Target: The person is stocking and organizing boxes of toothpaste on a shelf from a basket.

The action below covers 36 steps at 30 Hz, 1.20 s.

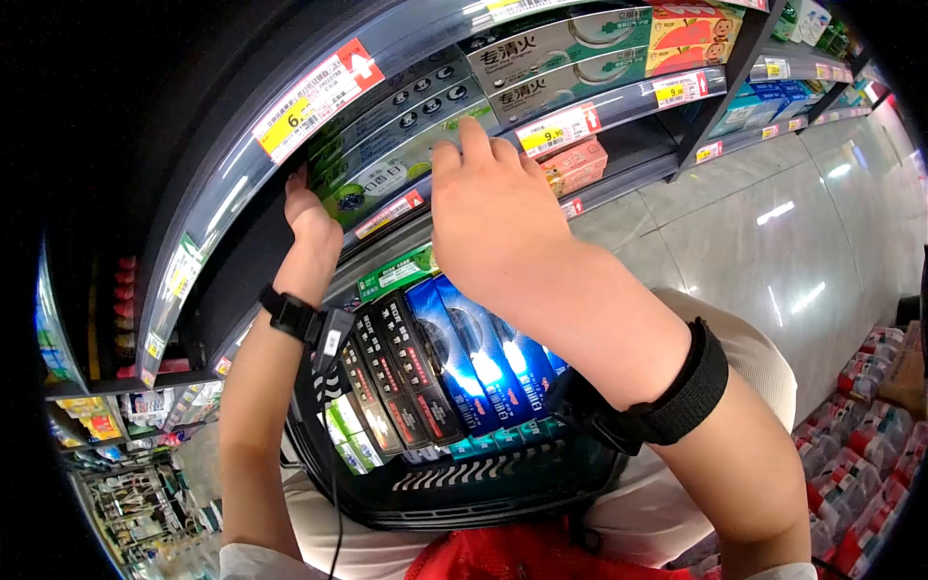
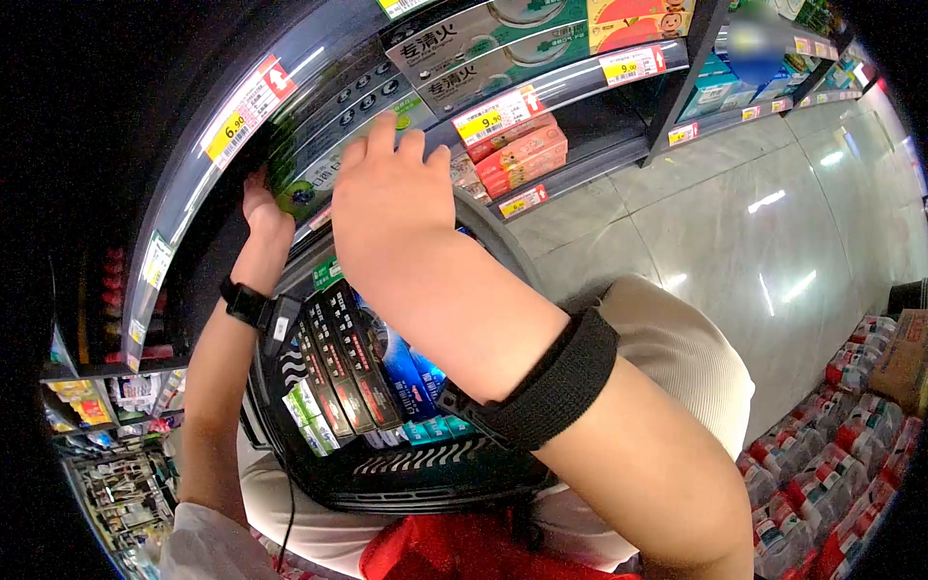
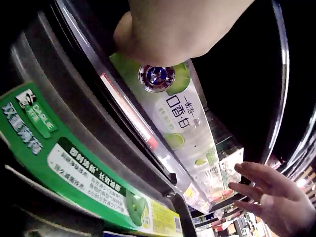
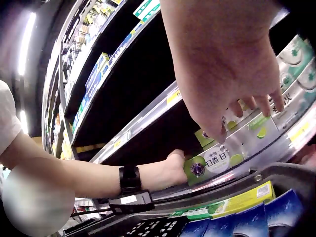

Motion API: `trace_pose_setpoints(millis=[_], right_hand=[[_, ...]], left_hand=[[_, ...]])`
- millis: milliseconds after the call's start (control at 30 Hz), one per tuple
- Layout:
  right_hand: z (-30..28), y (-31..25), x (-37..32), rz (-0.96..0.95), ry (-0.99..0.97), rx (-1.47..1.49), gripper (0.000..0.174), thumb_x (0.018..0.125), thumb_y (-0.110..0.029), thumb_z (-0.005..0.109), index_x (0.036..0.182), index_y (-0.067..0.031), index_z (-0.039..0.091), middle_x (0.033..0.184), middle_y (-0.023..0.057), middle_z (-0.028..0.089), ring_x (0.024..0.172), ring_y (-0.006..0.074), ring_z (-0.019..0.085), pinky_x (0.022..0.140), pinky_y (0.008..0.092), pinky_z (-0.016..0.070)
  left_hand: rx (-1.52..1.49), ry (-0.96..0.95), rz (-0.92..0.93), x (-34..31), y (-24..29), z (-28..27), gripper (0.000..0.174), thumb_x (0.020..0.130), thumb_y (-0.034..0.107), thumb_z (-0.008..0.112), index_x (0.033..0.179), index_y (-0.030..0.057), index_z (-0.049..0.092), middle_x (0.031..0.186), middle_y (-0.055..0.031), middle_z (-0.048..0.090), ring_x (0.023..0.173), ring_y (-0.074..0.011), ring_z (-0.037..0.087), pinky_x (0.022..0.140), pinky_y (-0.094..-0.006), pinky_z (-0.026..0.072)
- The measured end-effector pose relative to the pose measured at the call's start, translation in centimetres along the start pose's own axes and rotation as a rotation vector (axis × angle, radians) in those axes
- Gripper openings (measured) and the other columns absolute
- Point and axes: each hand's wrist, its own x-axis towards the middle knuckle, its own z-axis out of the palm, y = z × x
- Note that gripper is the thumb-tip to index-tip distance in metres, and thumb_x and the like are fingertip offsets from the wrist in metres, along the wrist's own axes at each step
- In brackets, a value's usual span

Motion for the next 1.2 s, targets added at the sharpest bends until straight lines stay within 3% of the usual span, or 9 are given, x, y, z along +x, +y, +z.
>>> trace_pose_setpoints(millis=[133,367,467,533,733,867,1033,1133,1200], right_hand=[[-1.2,0.3,-0.2,0.070,-0.166,-0.011,0.050,0.075,-0.016,0.055,0.119,0.0052,0.040,0.131,0.0213,0.031,0.113,0.0322,0.040,0.095,0.0449,0.0316],[-1.3,0.0,-0.2,0.058,-0.182,-0.007,0.051,0.075,-0.015,0.056,0.119,0.0045,0.040,0.131,0.0219,0.031,0.112,0.0324,0.041,0.094,0.0448,0.0322],[-1.3,-0.2,-0.2,0.051,-0.196,-0.026,0.051,0.074,-0.015,0.056,0.119,0.0042,0.040,0.131,0.0223,0.031,0.111,0.0325,0.042,0.093,0.0445,0.0330],[-1.1,-0.2,-0.3,0.044,-0.206,-0.026,0.050,0.074,-0.016,0.056,0.118,0.0044,0.041,0.131,0.0223,0.031,0.109,0.0325,0.043,0.092,0.0439,0.0340],[-0.4,-0.5,-0.1,0.020,-0.205,-0.045,0.049,0.075,-0.015,0.054,0.117,0.0052,0.041,0.130,0.0223,0.032,0.109,0.0329,0.044,0.092,0.0433,0.0347],[0.2,-0.9,0.2,-0.026,-0.212,-0.030,0.045,0.076,-0.014,0.052,0.115,0.0053,0.042,0.129,0.0226,0.032,0.107,0.0325,0.045,0.090,0.0429,0.0363],[0.5,-2.3,0.7,-0.071,-0.205,0.015,0.035,0.075,-0.010,0.049,0.106,0.0051,0.046,0.116,0.0210,0.043,0.100,0.0335,0.050,0.082,0.0431,0.0420],[1.6,-2.3,0.2,-0.143,-0.208,0.045,0.033,0.074,-0.009,0.048,0.103,0.0054,0.046,0.111,0.0206,0.045,0.099,0.0343,0.050,0.081,0.0436,0.0426],[1.9,-2.5,-0.4,-0.169,-0.235,0.017,0.035,0.074,-0.008,0.047,0.105,0.0065,0.045,0.111,0.0216,0.044,0.099,0.0355,0.050,0.082,0.0441,0.0423]], left_hand=[[0.094,0.063,-0.051,0.8,-0.1,0.4,0.037,0.092,0.030,0.030,0.114,0.0073,0.050,0.112,-0.0048,0.053,0.093,-0.0193,0.051,0.074,-0.0320,0.0409],[0.168,0.104,-0.057,0.6,0.3,0.4,0.032,0.091,0.030,0.037,0.114,0.0136,0.052,0.107,-0.0007,0.055,0.083,-0.0170,0.052,0.060,-0.0289,0.0380],[0.159,0.066,-0.083,0.8,0.2,0.0,0.031,0.092,0.027,0.035,0.114,0.0117,0.051,0.110,-0.0022,0.054,0.089,-0.0180,0.052,0.066,-0.0287,0.0412],[0.013,-0.018,-0.092,1.8,-0.2,-0.6,0.028,0.091,0.024,0.035,0.110,0.0115,0.052,0.110,-0.0014,0.053,0.099,-0.0208,0.048,0.081,-0.0350,0.0411],[0.004,-0.058,-0.012,0.7,-0.2,-0.3,0.035,0.094,0.022,0.026,0.115,0.0040,0.048,0.115,-0.0059,0.051,0.102,-0.0204,0.049,0.088,-0.0306,0.0380],[0.020,-0.147,-0.105,0.6,0.9,-0.9,0.031,0.092,0.021,0.033,0.115,0.0067,0.048,0.116,-0.0060,0.051,0.100,-0.0214,0.050,0.087,-0.0345,0.0402],[0.357,-0.471,-0.256,-2.8,6.3,-5.1,0.043,0.092,0.023,0.034,0.128,0.0009,0.031,0.136,-0.0100,0.030,0.123,-0.0205,0.031,0.102,-0.0325,0.0228],[0.633,-0.697,-0.045,-5.7,8.7,-10.5,0.039,0.091,0.025,0.037,0.120,-0.0007,0.043,0.124,-0.0107,0.045,0.116,-0.0200,0.042,0.100,-0.0324,0.0281],[0.731,-0.732,-0.124,-7.5,9.5,-14.1,0.035,0.091,0.027,0.037,0.112,0.0019,0.050,0.111,-0.0091,0.055,0.105,-0.0175,0.051,0.093,-0.0313,0.0368]])
